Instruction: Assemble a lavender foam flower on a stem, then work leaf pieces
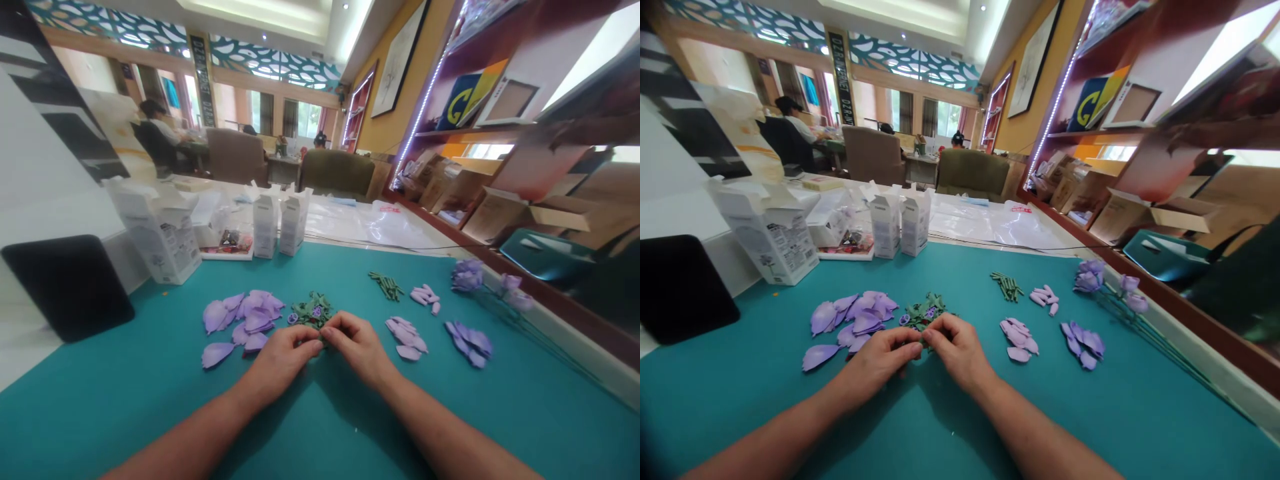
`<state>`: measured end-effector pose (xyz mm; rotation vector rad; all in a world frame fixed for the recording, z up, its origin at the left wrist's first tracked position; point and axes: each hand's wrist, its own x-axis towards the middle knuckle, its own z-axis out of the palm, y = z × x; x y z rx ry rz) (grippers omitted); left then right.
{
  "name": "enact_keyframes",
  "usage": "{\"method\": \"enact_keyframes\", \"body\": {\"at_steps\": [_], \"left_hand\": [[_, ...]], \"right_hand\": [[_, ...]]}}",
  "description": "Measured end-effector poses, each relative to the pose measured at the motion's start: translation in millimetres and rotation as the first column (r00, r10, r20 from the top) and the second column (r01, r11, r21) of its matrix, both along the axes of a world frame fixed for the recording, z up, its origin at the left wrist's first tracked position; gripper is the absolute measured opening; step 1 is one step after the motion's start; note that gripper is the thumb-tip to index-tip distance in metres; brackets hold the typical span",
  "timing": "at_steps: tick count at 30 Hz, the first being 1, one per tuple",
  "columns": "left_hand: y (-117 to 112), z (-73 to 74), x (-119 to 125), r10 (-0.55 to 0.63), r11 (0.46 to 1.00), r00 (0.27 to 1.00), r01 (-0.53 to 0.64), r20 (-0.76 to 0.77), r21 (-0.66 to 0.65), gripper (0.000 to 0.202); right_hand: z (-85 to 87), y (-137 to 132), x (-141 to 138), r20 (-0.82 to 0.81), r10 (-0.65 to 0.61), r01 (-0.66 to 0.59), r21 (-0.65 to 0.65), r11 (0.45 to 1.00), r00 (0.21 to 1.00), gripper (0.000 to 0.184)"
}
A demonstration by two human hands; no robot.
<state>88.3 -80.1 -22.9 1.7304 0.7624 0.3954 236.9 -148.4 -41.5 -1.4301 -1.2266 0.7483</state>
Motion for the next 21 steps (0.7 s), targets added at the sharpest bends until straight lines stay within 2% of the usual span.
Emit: {"method": "enact_keyframes", "body": {"at_steps": [11,19,21], "left_hand": [[0.6,-14.6,3.7,0.015,0.999,0.999,-0.014,0.04,-0.029,0.026],[0.8,-10.9,4.1,0.025,0.998,0.999,-0.023,0.031,-0.057,0.025],[3.0,-10.4,3.9,0.022,0.997,1.0,-0.021,0.017,-0.068,0.026]], "right_hand": [[-0.4,0.8,-4.4,0.046,-0.027,0.026,0.02,0.999,0.999,0.017],[0.1,0.0,-4.2,0.136,-0.042,0.035,0.052,0.998,0.99,0.016],[1.7,0.4,-0.9,0.197,-0.005,-0.004,0.045,0.999,0.98,0.017]]}}
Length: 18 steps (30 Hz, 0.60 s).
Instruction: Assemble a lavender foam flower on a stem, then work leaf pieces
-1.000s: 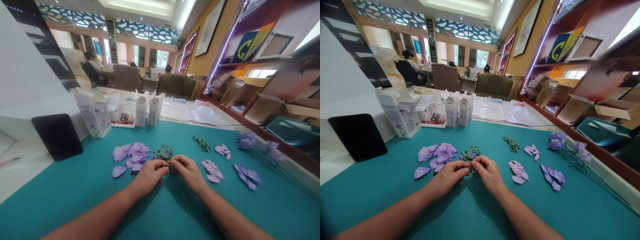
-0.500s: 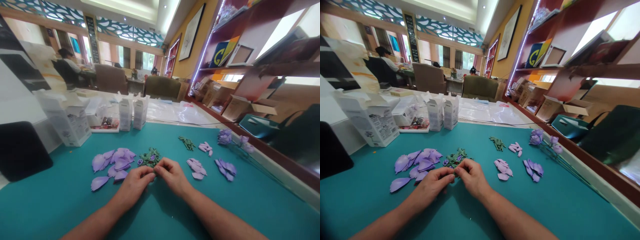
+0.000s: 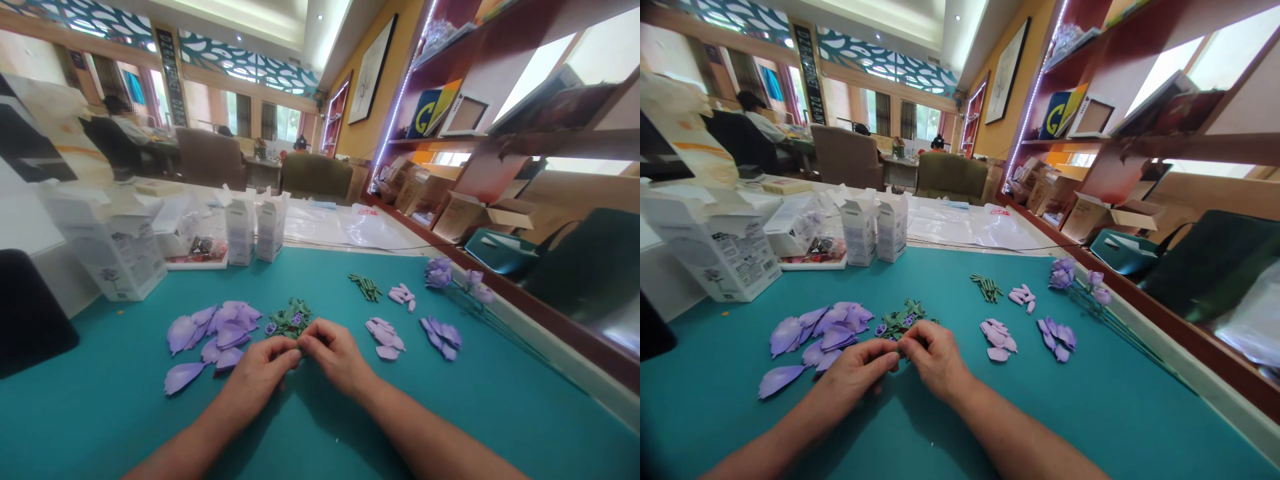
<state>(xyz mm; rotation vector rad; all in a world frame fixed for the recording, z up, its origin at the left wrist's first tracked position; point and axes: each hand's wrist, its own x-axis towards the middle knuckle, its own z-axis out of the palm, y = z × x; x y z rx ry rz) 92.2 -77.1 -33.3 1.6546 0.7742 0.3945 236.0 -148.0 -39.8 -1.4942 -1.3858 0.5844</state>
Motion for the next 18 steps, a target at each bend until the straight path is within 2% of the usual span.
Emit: {"method": "enact_keyframes", "body": {"at_steps": [2,4,6,8,11,14,18], "left_hand": [[2.5,-0.2,0.2,-0.004,1.0,1.0,0.004,0.011,-0.012,0.028],[4.3,-0.5,0.8,0.005,0.999,0.999,-0.004,0.031,-0.032,0.032],[4.9,-0.2,1.3,0.03,0.998,0.999,-0.028,0.042,-0.056,0.035],[4.7,0.5,1.5,0.059,0.995,0.997,-0.056,0.043,-0.079,0.036],[4.5,0.7,0.9,0.073,0.993,0.996,-0.068,0.051,-0.097,0.035],[5.5,-1.6,0.3,0.073,0.992,0.995,-0.065,0.07,-0.107,0.035],[8.1,-6.1,0.4,0.067,0.991,0.994,-0.057,0.083,-0.125,0.036]], "right_hand": [[2.8,1.0,8.3,0.129,0.048,-0.048,-0.002,0.999,0.99,0.021],[6.2,2.5,22.6,0.332,0.026,-0.026,-0.003,1.0,0.943,0.024],[8.7,4.0,41.8,0.569,-0.071,0.112,-0.037,0.993,0.819,0.024],[9.2,4.7,63.1,0.777,-0.127,0.323,-0.103,0.941,0.617,0.026],[5.5,3.8,91.4,0.846,-0.152,0.472,-0.128,0.872,0.511,0.029],[-0.9,1.6,110.0,0.873,-0.139,0.546,-0.161,0.822,0.467,0.03],[-7.0,-0.1,121.3,0.899,-0.102,0.603,-0.199,0.773,0.427,0.028]]}}
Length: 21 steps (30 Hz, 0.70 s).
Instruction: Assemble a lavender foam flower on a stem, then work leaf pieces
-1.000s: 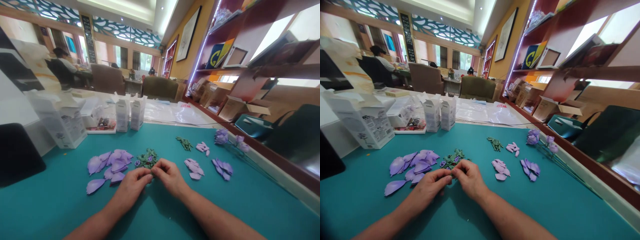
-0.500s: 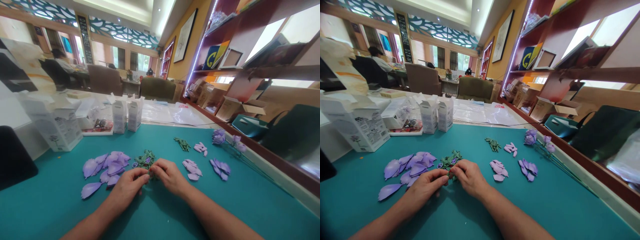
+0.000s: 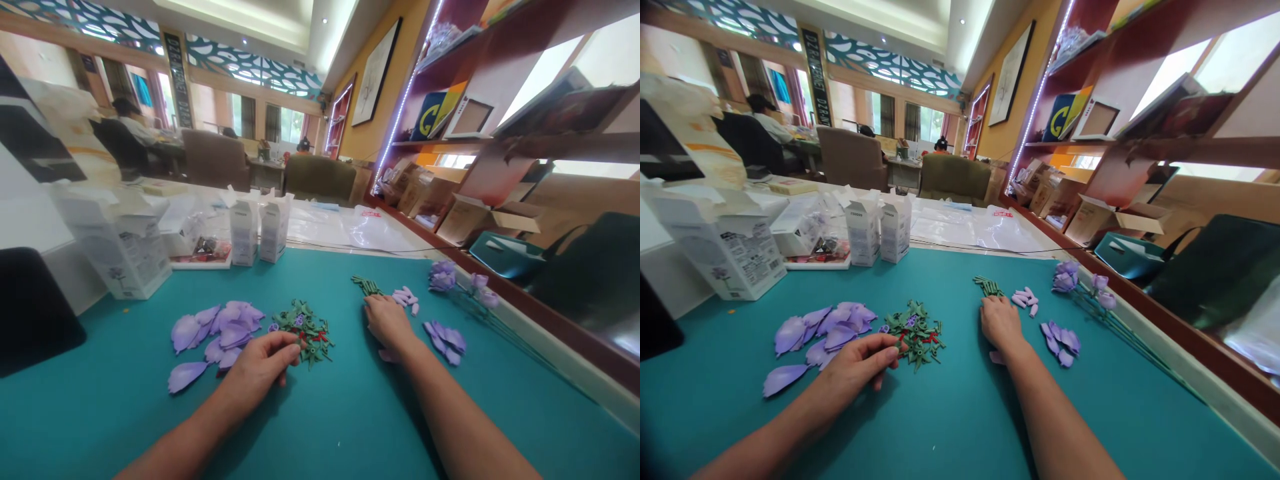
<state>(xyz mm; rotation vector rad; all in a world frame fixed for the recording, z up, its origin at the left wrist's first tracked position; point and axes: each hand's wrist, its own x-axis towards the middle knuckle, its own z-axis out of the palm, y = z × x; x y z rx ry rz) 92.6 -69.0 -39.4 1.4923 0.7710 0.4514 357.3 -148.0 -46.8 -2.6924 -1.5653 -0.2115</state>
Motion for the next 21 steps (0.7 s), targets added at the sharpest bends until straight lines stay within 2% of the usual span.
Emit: {"method": "enact_keyframes", "body": {"at_steps": [10,21], "left_hand": [[-1.4,1.8,-0.7,-0.008,1.0,1.0,0.008,-0.004,-0.009,0.038],[-1.0,0.2,-0.5,-0.003,1.0,1.0,0.003,0.002,-0.015,0.037]], "right_hand": [[-4.3,1.7,3.3,0.032,-0.06,0.063,-0.075,0.995,0.998,0.031],[-3.4,6.2,-2.2,-0.05,0.051,-0.055,-0.071,0.996,0.997,0.036]]}}
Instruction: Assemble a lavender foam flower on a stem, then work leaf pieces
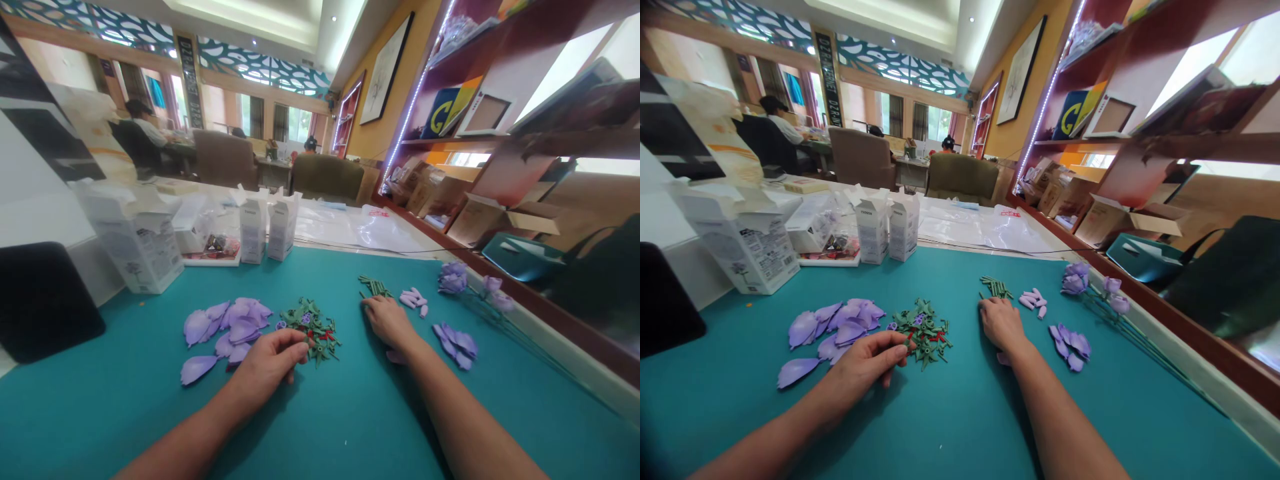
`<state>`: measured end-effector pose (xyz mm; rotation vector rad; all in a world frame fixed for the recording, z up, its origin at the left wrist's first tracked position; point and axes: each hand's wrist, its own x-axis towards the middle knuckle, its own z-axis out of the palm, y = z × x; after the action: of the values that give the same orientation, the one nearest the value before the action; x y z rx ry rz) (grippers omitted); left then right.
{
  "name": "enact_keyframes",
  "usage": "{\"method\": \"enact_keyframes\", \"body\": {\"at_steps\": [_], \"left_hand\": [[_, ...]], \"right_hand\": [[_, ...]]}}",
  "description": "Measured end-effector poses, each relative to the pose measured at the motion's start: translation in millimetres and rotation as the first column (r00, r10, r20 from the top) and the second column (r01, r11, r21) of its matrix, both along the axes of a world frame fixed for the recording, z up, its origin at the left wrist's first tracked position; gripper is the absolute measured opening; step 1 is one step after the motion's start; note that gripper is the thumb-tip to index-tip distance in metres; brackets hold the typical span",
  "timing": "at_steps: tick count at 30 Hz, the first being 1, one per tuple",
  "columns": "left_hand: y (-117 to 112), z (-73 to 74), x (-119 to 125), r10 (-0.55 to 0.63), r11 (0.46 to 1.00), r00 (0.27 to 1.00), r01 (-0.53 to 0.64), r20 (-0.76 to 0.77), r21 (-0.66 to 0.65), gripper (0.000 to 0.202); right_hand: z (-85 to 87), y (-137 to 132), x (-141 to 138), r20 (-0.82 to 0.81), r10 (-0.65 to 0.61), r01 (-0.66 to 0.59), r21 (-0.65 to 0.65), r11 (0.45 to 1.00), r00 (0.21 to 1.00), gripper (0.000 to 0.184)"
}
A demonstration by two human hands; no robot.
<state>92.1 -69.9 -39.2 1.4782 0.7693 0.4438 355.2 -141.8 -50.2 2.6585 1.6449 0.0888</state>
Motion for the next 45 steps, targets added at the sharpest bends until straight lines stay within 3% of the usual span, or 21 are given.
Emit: {"method": "enact_keyframes", "body": {"at_steps": [9,18,20,23,25,27,31,34,45], "left_hand": [[0.4,-0.3,-0.5,-0.009,1.0,1.0,0.009,0.017,0.004,0.035],[0.0,1.1,-1.9,-0.027,1.0,0.999,0.028,0.038,0.0,0.034],[-0.4,1.2,-1.9,-0.034,0.999,0.999,0.034,0.031,0.002,0.034],[-1.4,2.9,-2.0,-0.032,0.999,0.999,0.032,0.017,0.0,0.029],[-2.2,4.6,-2.0,-0.028,1.0,1.0,0.028,0.01,-0.009,0.027],[-3.0,5.8,-1.9,-0.016,1.0,1.0,0.017,0.008,-0.019,0.027],[-3.5,6.6,-2.0,-0.009,1.0,1.0,0.009,0.028,-0.018,0.027],[-3.4,6.9,-2.6,-0.016,1.0,0.999,0.016,0.034,-0.01,0.025],[-3.5,4.5,-2.4,-0.018,1.0,1.0,0.018,0.007,-0.01,0.025]], "right_hand": [[-3.5,3.8,-12.9,0.007,0.078,-0.078,0.029,0.997,0.997,0.032],[-11.5,8.3,-22.9,0.008,0.145,-0.145,0.118,0.982,0.989,0.016],[-9.6,7.0,-26.4,-0.006,0.157,-0.154,0.168,0.974,0.988,0.016],[-2.5,3.9,-36.1,-0.149,0.227,-0.158,0.374,0.914,0.962,0.017],[3.6,1.6,-44.9,-0.309,0.303,-0.116,0.502,0.857,0.902,0.016],[9.9,-0.7,-54.3,-0.476,0.37,-0.063,0.544,0.837,0.798,0.017],[20.1,-4.5,-70.8,-0.718,0.421,0.012,0.512,0.859,0.554,0.023],[23.6,-6.3,-79.3,-0.794,0.431,0.054,0.498,0.865,0.429,0.025],[21.3,-2.6,-89.7,-0.837,0.495,0.293,0.546,0.785,0.235,0.042]]}}
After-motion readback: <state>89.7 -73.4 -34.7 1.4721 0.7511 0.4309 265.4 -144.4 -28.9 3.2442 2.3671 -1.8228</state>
